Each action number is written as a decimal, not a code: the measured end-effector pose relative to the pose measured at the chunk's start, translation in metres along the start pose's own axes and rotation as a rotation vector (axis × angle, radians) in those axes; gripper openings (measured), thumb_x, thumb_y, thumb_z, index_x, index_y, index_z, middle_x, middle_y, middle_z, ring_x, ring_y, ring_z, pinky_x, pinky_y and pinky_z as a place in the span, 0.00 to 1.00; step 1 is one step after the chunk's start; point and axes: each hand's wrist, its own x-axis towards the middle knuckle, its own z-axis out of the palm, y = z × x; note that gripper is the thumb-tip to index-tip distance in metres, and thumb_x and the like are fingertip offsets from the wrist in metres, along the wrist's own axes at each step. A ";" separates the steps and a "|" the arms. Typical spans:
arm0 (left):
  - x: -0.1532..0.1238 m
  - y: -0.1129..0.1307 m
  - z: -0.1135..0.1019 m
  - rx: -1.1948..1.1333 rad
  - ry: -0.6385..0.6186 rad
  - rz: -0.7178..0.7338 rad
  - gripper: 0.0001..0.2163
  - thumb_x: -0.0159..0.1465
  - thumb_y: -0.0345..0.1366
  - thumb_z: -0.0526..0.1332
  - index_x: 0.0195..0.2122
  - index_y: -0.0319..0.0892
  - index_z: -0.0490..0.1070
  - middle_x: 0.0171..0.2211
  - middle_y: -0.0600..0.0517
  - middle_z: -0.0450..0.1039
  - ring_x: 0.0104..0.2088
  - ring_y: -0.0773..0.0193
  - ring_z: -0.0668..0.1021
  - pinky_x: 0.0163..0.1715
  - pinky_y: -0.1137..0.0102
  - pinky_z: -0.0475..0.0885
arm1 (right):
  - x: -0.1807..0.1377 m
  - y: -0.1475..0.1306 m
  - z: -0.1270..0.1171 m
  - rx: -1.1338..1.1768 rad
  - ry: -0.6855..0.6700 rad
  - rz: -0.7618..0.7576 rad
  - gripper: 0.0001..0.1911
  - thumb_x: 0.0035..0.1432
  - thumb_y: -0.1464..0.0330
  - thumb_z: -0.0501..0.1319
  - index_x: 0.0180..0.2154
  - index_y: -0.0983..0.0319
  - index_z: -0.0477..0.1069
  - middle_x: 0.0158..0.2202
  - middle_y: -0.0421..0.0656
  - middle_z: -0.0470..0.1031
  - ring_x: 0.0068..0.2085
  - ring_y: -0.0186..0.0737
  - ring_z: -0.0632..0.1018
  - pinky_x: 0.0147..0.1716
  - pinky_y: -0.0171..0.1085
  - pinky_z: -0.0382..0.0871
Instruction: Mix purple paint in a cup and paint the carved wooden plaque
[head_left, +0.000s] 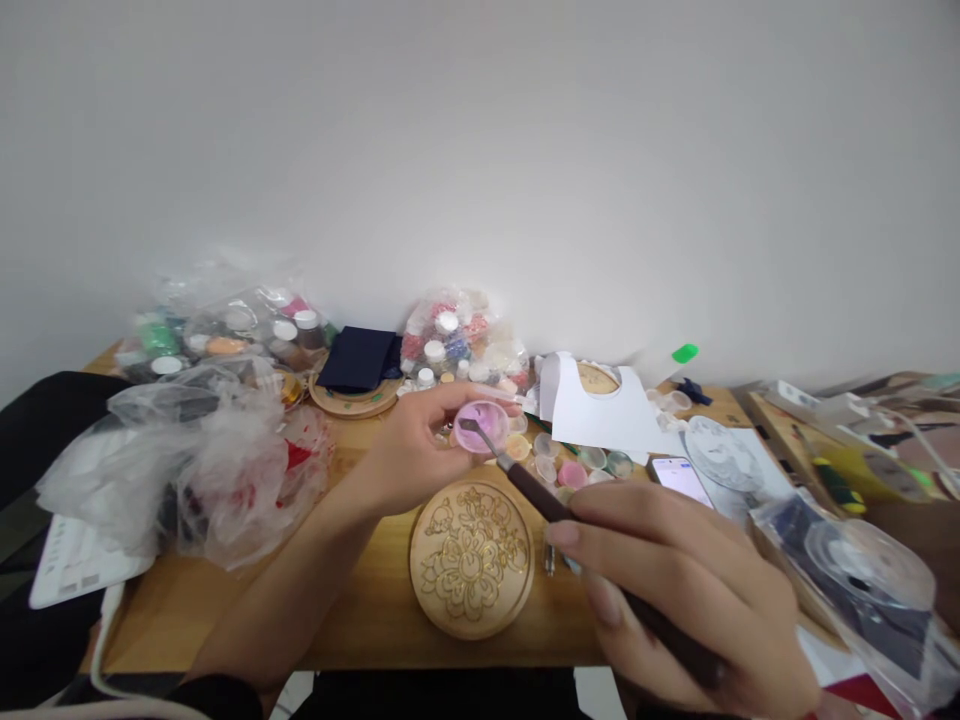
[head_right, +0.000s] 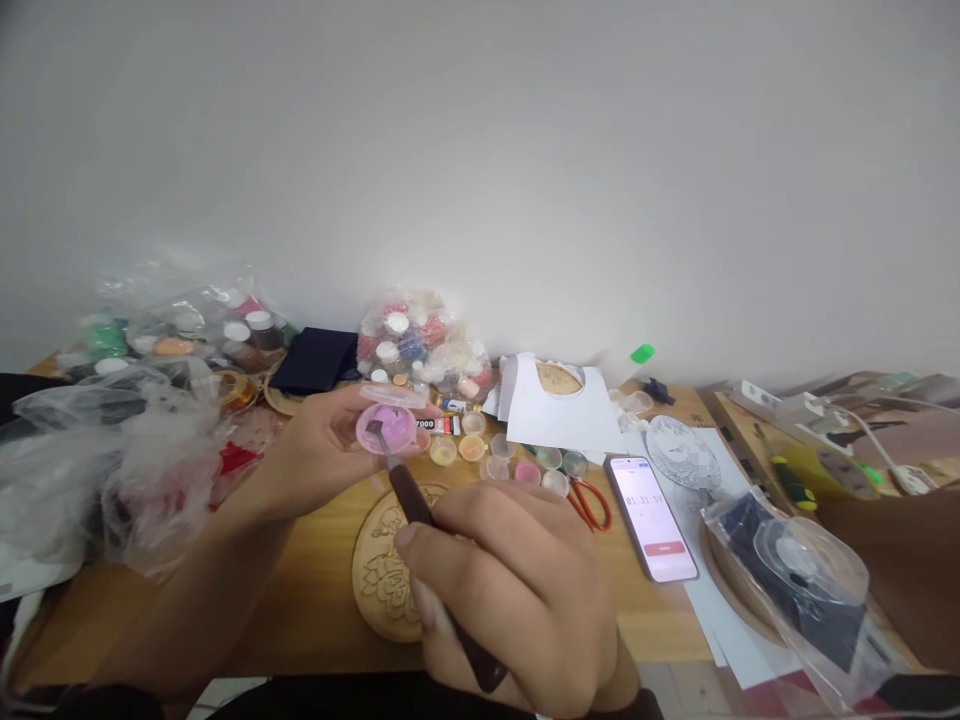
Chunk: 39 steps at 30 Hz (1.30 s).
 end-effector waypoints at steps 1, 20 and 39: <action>0.000 -0.001 -0.001 -0.009 0.002 -0.002 0.13 0.54 0.27 0.65 0.41 0.47 0.79 0.44 0.55 0.81 0.44 0.61 0.81 0.46 0.68 0.77 | 0.000 -0.001 -0.001 0.004 -0.009 -0.004 0.07 0.58 0.78 0.58 0.37 0.68 0.74 0.31 0.48 0.79 0.32 0.36 0.81 0.26 0.32 0.78; 0.008 -0.007 0.009 -0.018 -0.024 -0.091 0.09 0.55 0.34 0.67 0.38 0.43 0.78 0.39 0.51 0.82 0.41 0.58 0.82 0.42 0.67 0.77 | -0.003 -0.004 0.015 -0.081 0.013 0.042 0.09 0.59 0.78 0.56 0.38 0.66 0.74 0.30 0.43 0.77 0.31 0.35 0.78 0.26 0.34 0.75; 0.006 -0.008 0.011 -0.136 -0.116 -0.127 0.10 0.55 0.35 0.69 0.39 0.40 0.78 0.41 0.46 0.80 0.43 0.58 0.81 0.45 0.66 0.76 | -0.012 0.011 0.016 0.075 0.201 0.139 0.09 0.57 0.77 0.57 0.37 0.63 0.74 0.29 0.44 0.77 0.29 0.40 0.79 0.23 0.37 0.72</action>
